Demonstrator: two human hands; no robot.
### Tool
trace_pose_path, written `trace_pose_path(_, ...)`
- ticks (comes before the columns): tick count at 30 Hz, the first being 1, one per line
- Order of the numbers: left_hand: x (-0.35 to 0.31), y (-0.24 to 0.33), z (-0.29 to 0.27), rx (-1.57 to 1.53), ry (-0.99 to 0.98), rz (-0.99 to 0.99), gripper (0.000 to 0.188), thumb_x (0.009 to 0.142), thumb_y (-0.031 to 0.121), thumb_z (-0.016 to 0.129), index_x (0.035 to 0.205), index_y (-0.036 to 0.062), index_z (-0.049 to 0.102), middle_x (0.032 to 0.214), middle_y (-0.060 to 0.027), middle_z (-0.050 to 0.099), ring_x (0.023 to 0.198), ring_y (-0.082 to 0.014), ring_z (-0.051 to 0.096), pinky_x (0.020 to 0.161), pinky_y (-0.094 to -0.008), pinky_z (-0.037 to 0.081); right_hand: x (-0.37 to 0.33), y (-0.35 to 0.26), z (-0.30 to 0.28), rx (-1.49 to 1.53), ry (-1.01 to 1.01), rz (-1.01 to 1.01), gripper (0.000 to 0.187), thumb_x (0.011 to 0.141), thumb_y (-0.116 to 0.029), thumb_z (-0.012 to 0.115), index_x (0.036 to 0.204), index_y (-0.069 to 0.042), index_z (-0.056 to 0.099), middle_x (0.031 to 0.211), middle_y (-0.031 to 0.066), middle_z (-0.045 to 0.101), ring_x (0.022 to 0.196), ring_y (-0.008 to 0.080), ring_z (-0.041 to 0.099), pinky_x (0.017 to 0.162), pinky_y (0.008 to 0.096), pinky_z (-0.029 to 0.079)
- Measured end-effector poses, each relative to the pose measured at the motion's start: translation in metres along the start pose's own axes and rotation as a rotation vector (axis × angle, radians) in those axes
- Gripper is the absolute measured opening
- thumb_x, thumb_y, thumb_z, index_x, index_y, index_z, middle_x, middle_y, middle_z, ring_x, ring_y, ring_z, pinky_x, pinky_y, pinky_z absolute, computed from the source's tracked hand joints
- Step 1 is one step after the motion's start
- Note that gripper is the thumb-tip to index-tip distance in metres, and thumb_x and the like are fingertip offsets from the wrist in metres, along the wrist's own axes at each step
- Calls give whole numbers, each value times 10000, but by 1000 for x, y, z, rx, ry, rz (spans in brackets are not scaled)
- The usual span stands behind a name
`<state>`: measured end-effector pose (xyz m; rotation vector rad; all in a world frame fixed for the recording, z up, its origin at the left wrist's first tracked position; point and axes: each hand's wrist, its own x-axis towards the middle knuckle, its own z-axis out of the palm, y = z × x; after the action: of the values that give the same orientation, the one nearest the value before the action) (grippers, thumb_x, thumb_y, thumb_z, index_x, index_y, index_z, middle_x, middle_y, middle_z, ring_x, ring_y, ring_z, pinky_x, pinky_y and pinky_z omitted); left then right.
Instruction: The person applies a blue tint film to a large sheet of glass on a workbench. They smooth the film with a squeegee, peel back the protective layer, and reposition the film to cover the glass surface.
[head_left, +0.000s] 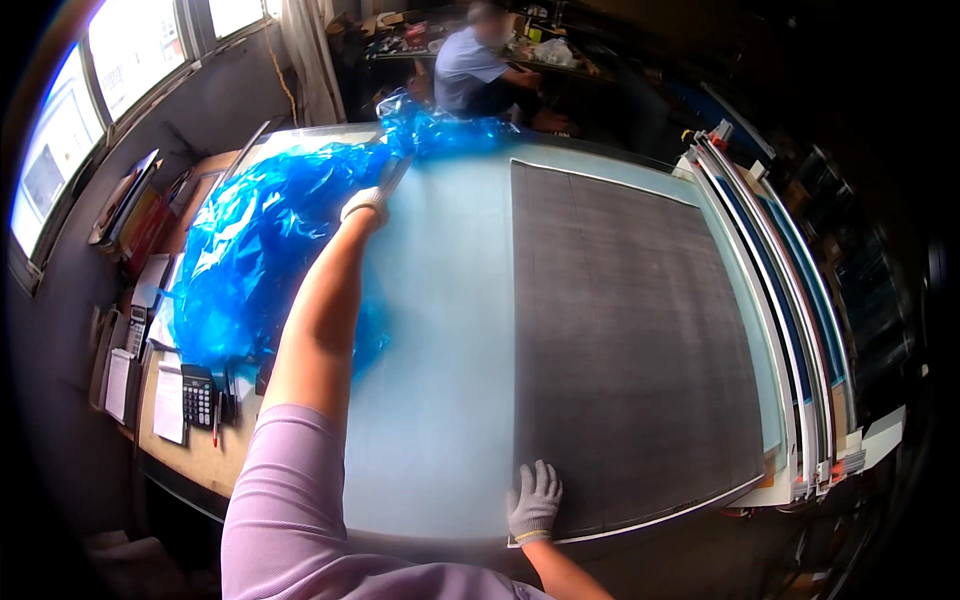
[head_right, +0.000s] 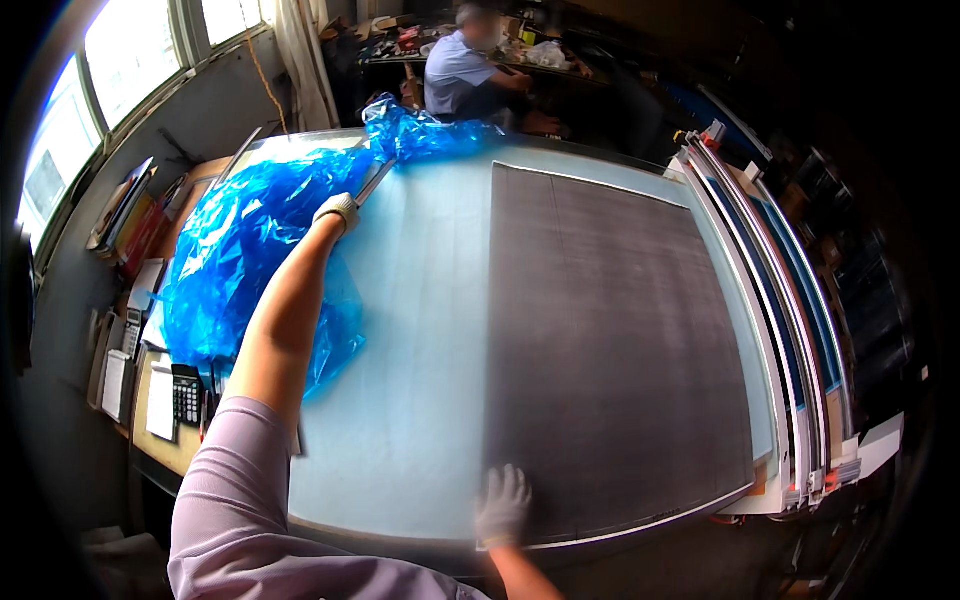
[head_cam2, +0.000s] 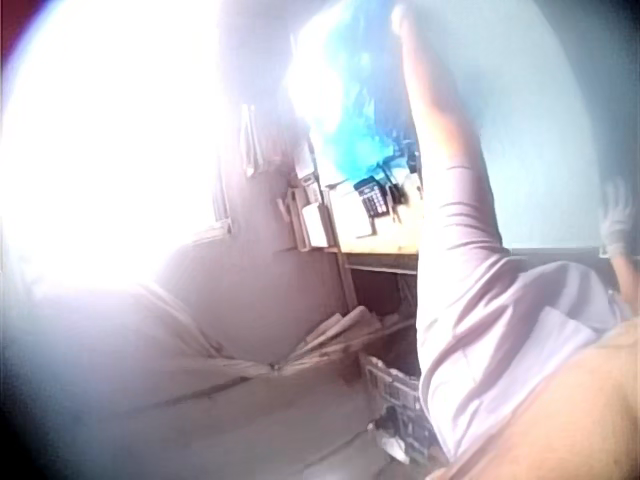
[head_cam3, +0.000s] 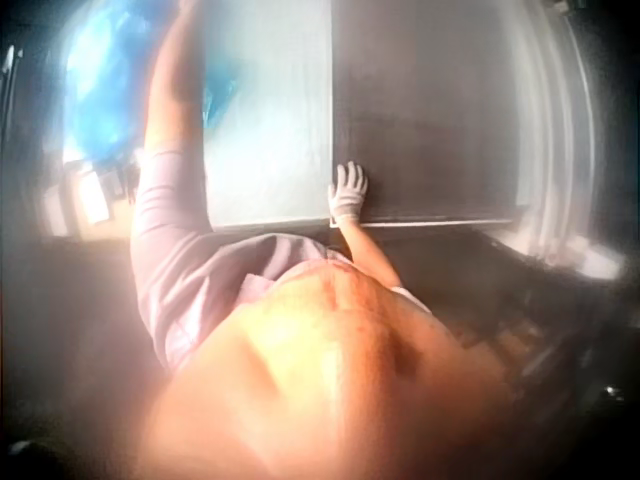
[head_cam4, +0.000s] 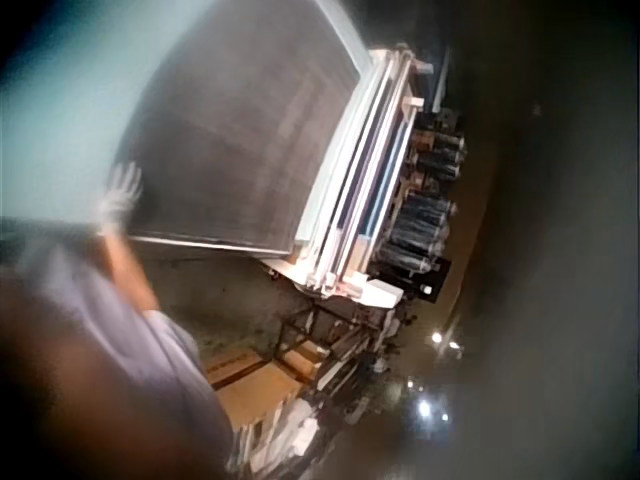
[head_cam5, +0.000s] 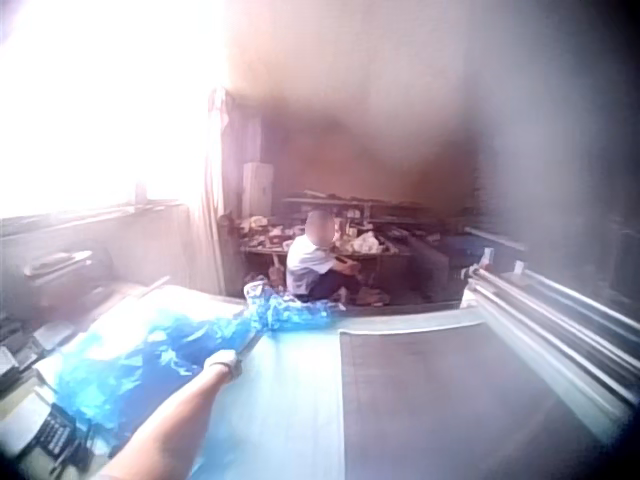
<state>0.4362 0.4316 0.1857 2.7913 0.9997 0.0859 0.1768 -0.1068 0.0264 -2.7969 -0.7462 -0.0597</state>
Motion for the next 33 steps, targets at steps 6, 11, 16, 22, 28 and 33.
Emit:
trace_pose_path(6,-111,-47,2,45,-12,169,285,827,100,512,1065,67,665,983,-213,672,930,-367,656,797,-435,534,0,-8,-7,26,41,-16,515,798,-265,621,1246,-42,501,1336,204,428,1266,397,363,1044,542,299)
trace_pose_path(11,-285,-87,-1,-33,-65,96,300,854,106,481,1117,115,625,872,-213,668,819,-396,652,718,-470,521,-4,-9,-6,70,65,-12,513,816,-285,600,1256,-38,504,1346,198,425,1271,390,362,1050,542,293)
trace_pose_path(16,-475,-129,11,-300,-92,49,500,799,169,619,1289,158,523,884,-211,660,800,-396,640,707,-477,513,-10,-2,2,40,101,-39,523,816,-280,611,1266,-42,490,1355,199,412,1275,390,356,1051,538,293)
trace_pose_path(22,-505,-119,41,-646,4,-103,532,780,186,666,1282,75,529,921,-226,657,816,-358,657,717,-403,515,-11,-2,8,22,96,-53,517,830,-287,601,1275,-52,486,1363,190,411,1282,382,355,1055,535,290)
trace_pose_path(28,-297,-61,49,-714,373,80,429,780,187,621,1190,64,592,774,-216,614,655,-308,610,637,-370,486,-7,-3,0,51,104,-40,481,836,-265,594,1251,-42,502,1341,205,430,1259,386,377,1042,525,301)
trace_pose_path(33,-107,14,21,-460,191,64,274,804,200,572,1024,54,643,880,-210,668,848,-384,648,773,-439,519,-5,-3,-2,14,84,-23,510,817,-312,603,1251,-61,508,1325,194,455,1261,379,383,1046,520,304)
